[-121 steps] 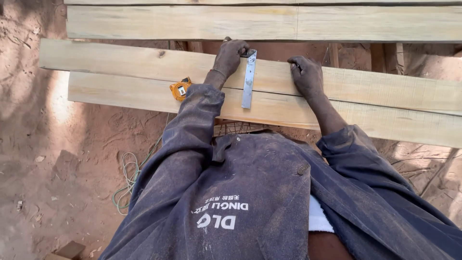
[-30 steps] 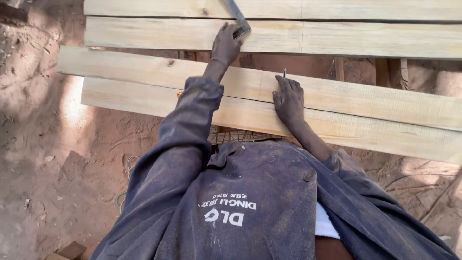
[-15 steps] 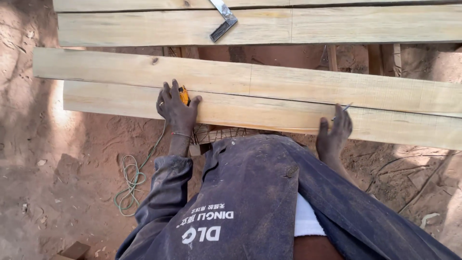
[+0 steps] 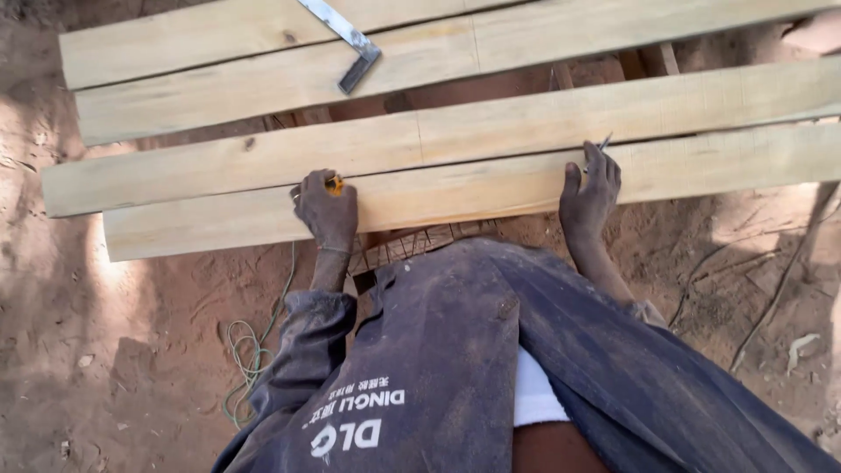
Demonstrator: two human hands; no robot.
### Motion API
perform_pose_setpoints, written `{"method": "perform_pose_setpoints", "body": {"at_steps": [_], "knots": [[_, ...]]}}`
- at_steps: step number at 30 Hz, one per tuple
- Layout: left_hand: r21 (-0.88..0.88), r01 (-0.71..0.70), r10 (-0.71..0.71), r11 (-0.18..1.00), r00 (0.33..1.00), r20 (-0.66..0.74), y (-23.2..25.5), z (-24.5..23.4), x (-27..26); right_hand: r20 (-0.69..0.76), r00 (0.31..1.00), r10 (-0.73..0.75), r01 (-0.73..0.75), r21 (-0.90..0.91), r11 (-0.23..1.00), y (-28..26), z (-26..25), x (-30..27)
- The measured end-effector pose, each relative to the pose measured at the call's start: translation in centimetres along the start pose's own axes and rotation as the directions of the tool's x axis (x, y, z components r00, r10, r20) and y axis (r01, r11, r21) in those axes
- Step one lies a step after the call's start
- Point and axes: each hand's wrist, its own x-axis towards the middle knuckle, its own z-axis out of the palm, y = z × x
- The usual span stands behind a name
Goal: Measuring and marking wood planks using a tape measure and a square
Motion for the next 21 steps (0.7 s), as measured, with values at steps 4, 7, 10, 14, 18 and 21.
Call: {"method": "perform_pose_setpoints", "body": {"at_steps": [4,7,10,14,18,21], "knots": [[-0.278,0.043,-0.006,0.960,0.991,0.130,7.4,-2.5,-3.0,-0.025,1.000,-0.019,0.018,-0.031,0.999,2.4,-1.2,1.3],[-0.481,0.256,-0.153,0.838,0.958,0.242,8.5,-1.8,-3.8,-0.303,0.937,0.171,-0.229,-0.164,0.960,5.6,-2.6,2.8],[-0.665,0.239,-0.091,0.707,0.964,0.249,6.5,-0.2,-4.5,-0.561,0.561,0.608,-0.732,0.006,0.681,17.8,-2.9,0.7],[-0.657,0.683,-0.266,0.319,0.730,0.630,6.9,-2.1,-5.9,-0.292,0.183,0.939,-0.372,0.863,0.341,27.1,-1.6,0.4],[-0.577,0.792,-0.291,0.199,0.610,0.737,5.7,-2.9,-8.1,-0.158,0.082,0.984,-0.262,0.949,0.174,28.6,-1.6,1.3],[-0.562,0.808,-0.324,0.175,0.586,0.743,4.2,-2.5,-9.0,-0.278,0.093,0.956,-0.469,0.834,0.289,20.4,-4.1,4.4]]}}
